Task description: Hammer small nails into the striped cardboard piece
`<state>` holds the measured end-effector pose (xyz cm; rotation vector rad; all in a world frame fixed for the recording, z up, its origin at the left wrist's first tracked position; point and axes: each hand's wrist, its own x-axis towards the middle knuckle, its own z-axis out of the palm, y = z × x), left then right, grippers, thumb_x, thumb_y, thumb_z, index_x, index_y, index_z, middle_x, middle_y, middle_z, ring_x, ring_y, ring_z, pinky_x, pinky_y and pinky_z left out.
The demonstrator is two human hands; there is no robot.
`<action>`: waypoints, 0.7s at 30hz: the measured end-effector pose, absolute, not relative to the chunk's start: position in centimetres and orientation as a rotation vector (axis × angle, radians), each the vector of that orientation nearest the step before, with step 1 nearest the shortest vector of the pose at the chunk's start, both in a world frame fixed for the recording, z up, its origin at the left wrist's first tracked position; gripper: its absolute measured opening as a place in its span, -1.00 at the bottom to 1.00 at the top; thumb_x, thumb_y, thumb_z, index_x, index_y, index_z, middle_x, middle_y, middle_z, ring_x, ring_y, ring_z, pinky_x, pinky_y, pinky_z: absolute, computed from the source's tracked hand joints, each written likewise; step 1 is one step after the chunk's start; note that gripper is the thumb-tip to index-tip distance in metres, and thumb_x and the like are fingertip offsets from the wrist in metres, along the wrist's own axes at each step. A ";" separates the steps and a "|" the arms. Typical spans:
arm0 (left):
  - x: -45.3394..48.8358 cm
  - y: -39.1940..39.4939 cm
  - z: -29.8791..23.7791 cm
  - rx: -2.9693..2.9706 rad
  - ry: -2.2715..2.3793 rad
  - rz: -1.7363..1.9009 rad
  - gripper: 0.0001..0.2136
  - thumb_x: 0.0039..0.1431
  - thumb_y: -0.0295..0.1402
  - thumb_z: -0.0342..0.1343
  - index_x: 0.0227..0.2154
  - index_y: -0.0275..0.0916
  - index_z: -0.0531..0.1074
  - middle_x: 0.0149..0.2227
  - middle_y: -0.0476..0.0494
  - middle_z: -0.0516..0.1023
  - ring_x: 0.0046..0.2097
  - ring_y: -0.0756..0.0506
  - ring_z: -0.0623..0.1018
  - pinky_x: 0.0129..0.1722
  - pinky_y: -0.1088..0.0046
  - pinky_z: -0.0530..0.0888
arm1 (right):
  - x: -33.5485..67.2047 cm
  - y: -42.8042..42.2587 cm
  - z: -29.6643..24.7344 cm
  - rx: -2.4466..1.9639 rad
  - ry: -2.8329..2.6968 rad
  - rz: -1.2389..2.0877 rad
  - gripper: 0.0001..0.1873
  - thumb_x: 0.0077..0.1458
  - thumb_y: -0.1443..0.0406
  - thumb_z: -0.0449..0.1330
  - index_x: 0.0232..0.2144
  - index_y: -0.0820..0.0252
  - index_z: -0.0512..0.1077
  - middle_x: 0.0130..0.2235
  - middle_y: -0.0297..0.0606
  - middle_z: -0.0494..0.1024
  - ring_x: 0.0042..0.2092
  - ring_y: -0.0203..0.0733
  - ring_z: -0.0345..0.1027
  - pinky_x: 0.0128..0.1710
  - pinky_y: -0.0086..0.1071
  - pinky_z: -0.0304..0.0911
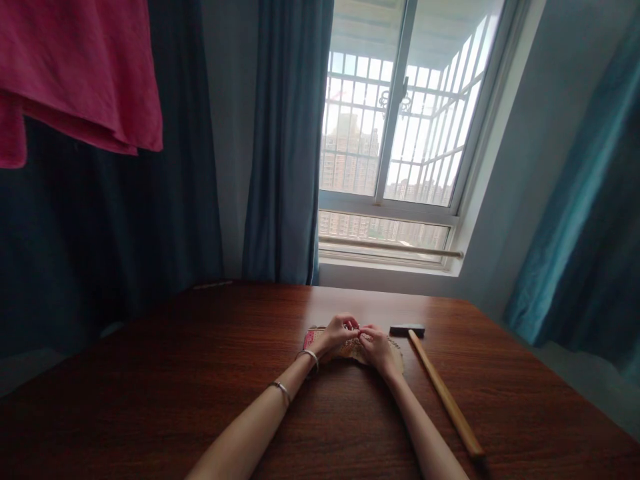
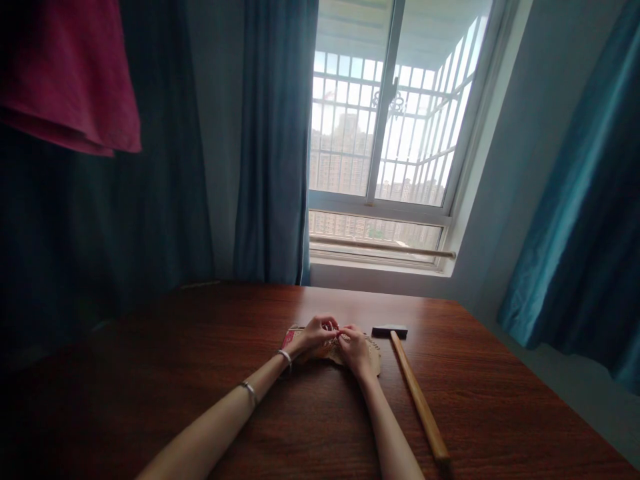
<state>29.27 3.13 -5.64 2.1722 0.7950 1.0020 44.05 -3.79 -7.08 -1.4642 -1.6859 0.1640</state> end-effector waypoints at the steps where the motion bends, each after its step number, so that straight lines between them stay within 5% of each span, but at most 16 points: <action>1: 29.2 3.2 -5.7 2.158 0.786 0.994 -0.78 -0.07 -0.26 0.17 -0.43 -0.33 0.49 -0.47 -0.06 0.49 -0.41 0.02 0.43 -0.41 0.58 0.33 | 44.0 -3.8 -7.0 -1.472 -1.686 0.165 -0.80 0.00 0.29 0.08 -0.39 0.02 0.52 -0.29 -0.31 0.51 -0.18 -0.23 0.34 -0.15 -0.43 0.19; 21: 29.0 3.8 -5.9 1.999 0.739 0.919 -0.70 -0.12 -0.20 0.19 -0.40 -0.38 0.50 -0.49 -0.08 0.49 -0.42 0.00 0.42 -0.44 0.55 0.31 | 43.9 -4.1 -6.8 -1.478 -1.668 0.228 -0.79 0.01 0.27 0.07 -0.40 0.01 0.53 -0.29 -0.33 0.53 -0.20 -0.23 0.36 -0.18 -0.42 0.21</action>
